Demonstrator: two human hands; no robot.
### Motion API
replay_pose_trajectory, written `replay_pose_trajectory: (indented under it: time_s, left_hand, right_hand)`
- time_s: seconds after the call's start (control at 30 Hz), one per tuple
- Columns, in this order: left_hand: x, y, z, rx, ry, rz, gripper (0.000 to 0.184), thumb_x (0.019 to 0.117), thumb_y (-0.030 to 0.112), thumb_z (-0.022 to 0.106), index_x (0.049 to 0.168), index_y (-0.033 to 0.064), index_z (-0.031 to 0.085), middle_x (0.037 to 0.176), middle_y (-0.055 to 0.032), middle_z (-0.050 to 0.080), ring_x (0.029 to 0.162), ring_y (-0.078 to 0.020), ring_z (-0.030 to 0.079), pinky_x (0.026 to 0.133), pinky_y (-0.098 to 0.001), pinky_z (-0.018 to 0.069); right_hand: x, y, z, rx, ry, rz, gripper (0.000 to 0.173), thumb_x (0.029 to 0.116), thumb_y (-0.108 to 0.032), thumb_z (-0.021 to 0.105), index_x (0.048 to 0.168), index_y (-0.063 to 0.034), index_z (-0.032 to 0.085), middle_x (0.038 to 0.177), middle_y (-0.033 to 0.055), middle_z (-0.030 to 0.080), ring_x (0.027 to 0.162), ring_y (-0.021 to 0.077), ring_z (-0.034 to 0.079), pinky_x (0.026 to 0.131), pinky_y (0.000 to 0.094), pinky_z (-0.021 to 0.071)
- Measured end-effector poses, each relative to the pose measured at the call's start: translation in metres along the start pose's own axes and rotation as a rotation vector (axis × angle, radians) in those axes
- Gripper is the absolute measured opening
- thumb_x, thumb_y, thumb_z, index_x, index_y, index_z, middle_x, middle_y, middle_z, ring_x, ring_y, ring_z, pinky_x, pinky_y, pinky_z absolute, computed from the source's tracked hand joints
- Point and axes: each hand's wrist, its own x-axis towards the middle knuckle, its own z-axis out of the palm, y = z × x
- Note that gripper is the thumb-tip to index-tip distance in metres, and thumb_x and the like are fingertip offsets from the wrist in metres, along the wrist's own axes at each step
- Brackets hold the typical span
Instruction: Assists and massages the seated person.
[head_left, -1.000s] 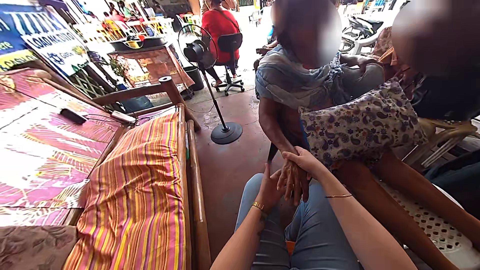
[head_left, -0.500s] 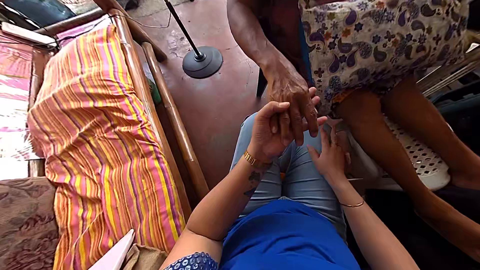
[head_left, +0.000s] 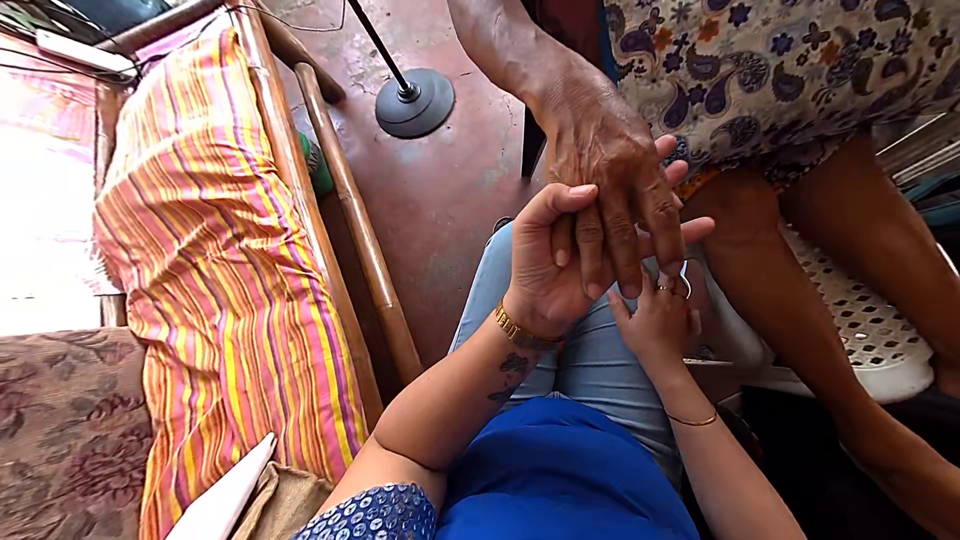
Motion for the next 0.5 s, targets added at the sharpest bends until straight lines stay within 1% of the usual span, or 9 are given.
replay_pose_trajectory:
  time_s: [0.07,0.13,0.17,0.2,0.27,0.3,0.33,0.4,0.5]
  left_hand:
    - [0.007,-0.003,0.008,-0.012,-0.023,0.011,0.052,0.1001,0.035,0.043,0.143,0.0055,0.044,0.149,-0.0206,0.047,0.133,-0.0358,0.054,0.1,-0.0548,0.0521]
    - [0.015,-0.005,0.014,-0.001,-0.074,0.034,0.05,0.1,0.034,0.043,0.14,0.0052,0.046,0.149,-0.0195,0.047,0.133,-0.0332,0.054,0.1,-0.0513,0.0528]
    - [0.02,-0.006,0.014,-0.014,-0.112,0.047,0.049,0.0992,0.032,0.047,0.139,0.0043,0.047,0.151,-0.0206,0.045,0.135,-0.034,0.053,0.099,-0.0501,0.0546]
    - [0.024,-0.007,0.012,-0.045,-0.162,0.046,0.048,0.0979,0.03,0.052,0.138,0.0033,0.049,0.156,-0.0216,0.04,0.138,-0.0357,0.051,0.099,-0.0499,0.0555]
    - [0.031,-0.007,0.007,-0.114,-0.243,0.017,0.054,0.0934,0.025,0.062,0.14,0.0007,0.049,0.162,-0.0236,0.031,0.142,-0.0403,0.045,0.098,-0.0534,0.0558]
    - [0.033,-0.007,0.003,-0.132,-0.289,-0.005,0.06,0.092,0.024,0.064,0.144,0.0006,0.046,0.164,-0.0236,0.026,0.145,-0.0419,0.042,0.1,-0.0562,0.0543]
    - [0.035,-0.007,0.0,-0.139,-0.329,-0.027,0.067,0.0912,0.024,0.065,0.149,0.0016,0.04,0.166,-0.0232,0.023,0.145,-0.043,0.04,0.099,-0.0574,0.0545]
    - [0.035,-0.009,-0.003,-0.143,-0.37,-0.065,0.076,0.09,0.024,0.067,0.155,0.0046,0.035,0.167,-0.0212,0.022,0.145,-0.0422,0.041,0.095,-0.0561,0.0569]
    - [0.033,-0.011,-0.008,-0.187,-0.408,-0.119,0.075,0.0918,0.022,0.066,0.158,0.0062,0.033,0.167,-0.0201,0.023,0.142,-0.041,0.046,0.094,-0.0536,0.0579]
  right_hand:
    - [-0.002,0.004,0.001,-0.002,0.033,-0.027,0.063,0.0961,-0.059,0.053,0.147,-0.023,0.059,0.158,0.0316,0.038,0.14,0.0562,0.04,0.101,0.0688,0.0433]
    - [-0.005,0.009,0.003,0.0,0.064,-0.047,0.063,0.0963,-0.06,0.051,0.146,-0.0228,0.061,0.156,0.0329,0.039,0.14,0.0562,0.041,0.102,0.0667,0.0443]
    - [-0.005,0.012,0.004,-0.002,0.082,-0.051,0.063,0.0958,-0.06,0.052,0.145,-0.0224,0.062,0.155,0.034,0.041,0.138,0.0567,0.043,0.102,0.0662,0.0452]
    - [-0.005,0.014,0.005,0.002,0.092,-0.052,0.063,0.0956,-0.059,0.052,0.145,-0.0218,0.061,0.154,0.0349,0.041,0.137,0.0572,0.044,0.101,0.0663,0.0453]
    - [-0.005,0.018,0.004,0.027,0.107,-0.056,0.063,0.095,-0.056,0.053,0.145,-0.02,0.061,0.154,0.0351,0.041,0.137,0.0573,0.044,0.104,0.0668,0.0427]
    - [-0.005,0.019,0.003,0.035,0.114,-0.059,0.062,0.0952,-0.056,0.052,0.145,-0.0193,0.061,0.153,0.0349,0.042,0.137,0.0568,0.044,0.105,0.0666,0.0423]
    - [-0.004,0.02,0.003,0.039,0.118,-0.06,0.062,0.0953,-0.055,0.052,0.145,-0.0191,0.062,0.153,0.0347,0.043,0.137,0.0562,0.045,0.105,0.0664,0.0421]
    - [-0.003,0.02,0.001,0.049,0.117,-0.05,0.061,0.0951,-0.054,0.054,0.144,-0.0188,0.063,0.152,0.035,0.044,0.137,0.056,0.045,0.106,0.0663,0.0416]
    - [-0.002,0.021,0.002,0.053,0.119,-0.026,0.06,0.0938,-0.054,0.055,0.142,-0.0198,0.064,0.152,0.034,0.044,0.137,0.0555,0.045,0.106,0.0657,0.0422]
